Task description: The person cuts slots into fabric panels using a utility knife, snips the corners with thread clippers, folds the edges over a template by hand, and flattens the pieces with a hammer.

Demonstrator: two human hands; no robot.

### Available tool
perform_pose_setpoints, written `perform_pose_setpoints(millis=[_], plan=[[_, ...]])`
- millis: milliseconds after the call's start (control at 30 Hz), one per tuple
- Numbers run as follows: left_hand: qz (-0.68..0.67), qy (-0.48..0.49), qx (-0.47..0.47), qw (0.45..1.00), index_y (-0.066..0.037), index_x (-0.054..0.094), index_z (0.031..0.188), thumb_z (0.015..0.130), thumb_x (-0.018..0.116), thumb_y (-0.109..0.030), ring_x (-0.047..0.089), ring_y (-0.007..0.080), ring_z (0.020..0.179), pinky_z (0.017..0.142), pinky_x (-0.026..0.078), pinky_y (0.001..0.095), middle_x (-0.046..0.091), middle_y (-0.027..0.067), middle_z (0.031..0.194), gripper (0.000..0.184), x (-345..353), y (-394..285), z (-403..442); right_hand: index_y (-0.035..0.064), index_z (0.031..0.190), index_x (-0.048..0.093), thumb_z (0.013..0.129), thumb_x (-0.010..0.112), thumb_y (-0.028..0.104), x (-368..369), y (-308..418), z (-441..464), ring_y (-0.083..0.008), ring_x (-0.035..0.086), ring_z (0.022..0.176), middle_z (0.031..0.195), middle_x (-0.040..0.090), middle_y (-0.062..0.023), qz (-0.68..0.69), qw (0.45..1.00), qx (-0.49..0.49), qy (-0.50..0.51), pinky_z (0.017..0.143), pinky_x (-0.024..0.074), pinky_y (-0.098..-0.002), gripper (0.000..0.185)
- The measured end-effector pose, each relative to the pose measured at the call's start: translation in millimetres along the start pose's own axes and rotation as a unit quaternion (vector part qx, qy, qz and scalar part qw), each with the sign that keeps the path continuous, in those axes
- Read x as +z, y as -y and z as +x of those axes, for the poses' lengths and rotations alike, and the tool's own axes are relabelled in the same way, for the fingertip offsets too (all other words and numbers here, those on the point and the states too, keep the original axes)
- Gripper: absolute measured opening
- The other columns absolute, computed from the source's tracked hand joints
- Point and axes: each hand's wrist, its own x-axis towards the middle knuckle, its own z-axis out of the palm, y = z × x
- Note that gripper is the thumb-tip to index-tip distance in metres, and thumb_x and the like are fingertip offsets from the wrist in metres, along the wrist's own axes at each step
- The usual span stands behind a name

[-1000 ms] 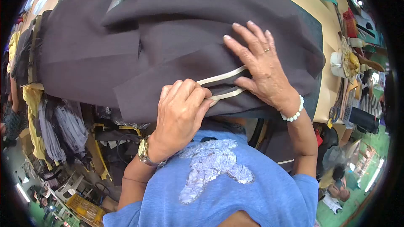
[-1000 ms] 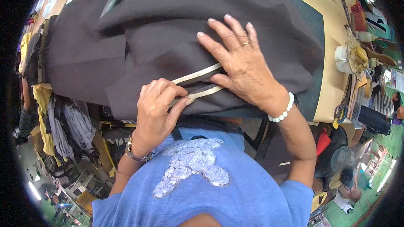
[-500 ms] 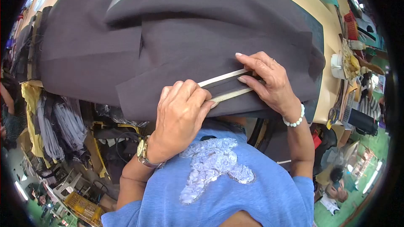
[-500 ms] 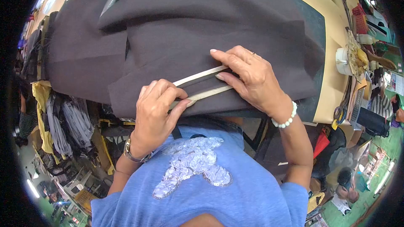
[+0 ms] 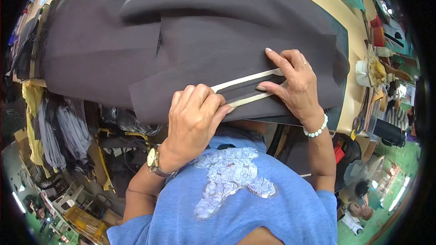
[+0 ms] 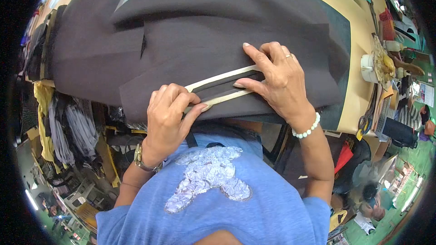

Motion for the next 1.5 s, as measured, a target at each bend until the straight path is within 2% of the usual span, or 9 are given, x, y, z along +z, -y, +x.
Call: perform_pose_setpoints(millis=[433, 800, 1000, 1133, 1200, 1300, 1367, 1433, 1500], plan=[[0.002, -0.015, -0.008, 1.000, -0.008, 0.061, 0.080, 0.067, 0.077, -0.024, 0.050, 0.0202, 0.074, 0.067, 0.036, 0.0330, 0.054, 0.0031, 0.082, 0.027, -8.9, 13.2, -11.0, 0.0101, 0.115, 0.061, 0.070, 0.073, 0.031, 18.8, 37.8, 8.5, -0.0198, 0.051, 0.077, 0.090, 0.054, -0.0045, 0.069, 0.996, -0.047, 0.020, 0.066, 0.0425, -0.0331, 0.051], [-0.001, -0.025, 0.013, 1.000, -0.006, 0.061, 0.086, 0.065, 0.079, -0.026, 0.051, 0.0220, 0.078, 0.072, 0.040, 0.0352, 0.054, 0.0055, 0.086, 0.035, -6.2, 23.1, -16.8, 0.0087, 0.120, 0.057, 0.059, 0.074, 0.053, 18.9, 65.3, 15.8, -0.0241, 0.049, 0.082, 0.093, 0.050, -0.0086, 0.014, 0.999, 0.016, 0.041, 0.069, 0.0384, -0.0376, 0.077], [0.068, -0.080, -0.021, 0.994, -0.002, 0.060, 0.110, 0.063, 0.080, -0.034, 0.052, 0.0330, 0.110, 0.096, 0.038, 0.0405, 0.057, 0.0149, 0.114, 0.060, -27.6, 22.8, -17.6, 0.0060, 0.120, 0.056, 0.058, 0.074, 0.052, 3.6, 58.1, 15.5, -0.0272, 0.050, 0.088, 0.096, 0.051, -0.0109, 0.075, 0.994, -0.023, 0.075, 0.075, 0.0396, -0.0394, 0.079], [0.104, -0.087, -0.105, 0.985, -0.002, 0.062, 0.110, 0.079, 0.068, -0.019, 0.054, 0.0306, 0.113, 0.104, 0.031, 0.0429, 0.062, 0.0162, 0.111, 0.035, -27.9, 36.9, -30.6, 0.0039, 0.121, 0.054, 0.065, 0.074, 0.043, -6.1, 44.9, 23.9, -0.0332, 0.051, 0.103, 0.107, 0.053, -0.0151, 0.326, 0.932, 0.106, 0.119, 0.091, 0.0394, -0.0424, 0.071], [0.077, -0.067, -0.105, 0.989, -0.002, 0.065, 0.105, 0.082, 0.064, -0.010, 0.058, 0.0292, 0.107, 0.103, 0.033, 0.0430, 0.065, 0.0159, 0.104, 0.025, -33.6, 33.0, -37.7, 0.0030, 0.122, 0.052, 0.068, 0.073, 0.038, -5.0, 49.2, 33.3, -0.0348, 0.049, 0.109, 0.110, 0.054, -0.0165, 0.204, 0.976, -0.019, 0.075, 0.096, 0.0375, -0.0430, 0.068], [0.100, -0.183, -0.071, 0.975, -0.001, 0.068, 0.099, 0.082, 0.061, -0.001, 0.062, 0.0241, 0.098, 0.097, 0.040, 0.0405, 0.067, 0.0126, 0.098, 0.018, -63.6, 22.4, -42.0, 0.0015, 0.119, 0.052, 0.070, 0.072, 0.033, -1.9, 62.9, 59.0, -0.0331, 0.053, 0.107, 0.111, 0.057, -0.0179, 0.101, 0.981, -0.163, 0.037, 0.094, 0.0395, -0.0415, 0.062], [0.089, -0.345, -0.098, 0.929, -0.001, 0.068, 0.096, 0.078, 0.064, 0.002, 0.063, 0.0223, 0.093, 0.091, 0.044, 0.0408, 0.067, 0.0104, 0.094, 0.019, -100.8, 34.2, -59.5, 0.0028, 0.107, 0.059, 0.073, 0.071, 0.031, -15.9, 75.2, 87.2, -0.0344, 0.058, 0.098, 0.098, 0.062, -0.0199, 0.145, 0.960, -0.130, 0.199, 0.088, 0.0433, -0.0417, 0.046], [0.137, -0.419, -0.160, 0.883, -0.001, 0.068, 0.102, 0.082, 0.062, 0.002, 0.062, 0.0194, 0.094, 0.089, 0.046, 0.0364, 0.067, 0.0097, 0.098, 0.021, -146.1, 56.0, -104.4, 0.0010, 0.092, 0.060, 0.074, 0.072, 0.030, -22.9, 100.5, 107.4, -0.0401, 0.060, 0.072, 0.072, 0.062, -0.0198, 0.177, 0.951, -0.135, 0.214, 0.065, 0.0481, -0.0435, 0.036], [0.193, -0.455, -0.294, 0.818, -0.001, 0.067, 0.106, 0.087, 0.060, -0.004, 0.062, 0.0205, 0.093, 0.087, 0.046, 0.0331, 0.067, 0.0097, 0.099, 0.020, -180.7, 69.5, -164.5, 0.0011, 0.084, 0.056, 0.074, 0.071, 0.029, -22.0, 140.3, 117.3, -0.0400, 0.059, 0.070, 0.068, 0.059, -0.0207, 0.259, 0.913, -0.216, 0.228, 0.063, 0.0469, -0.0441, 0.033]])
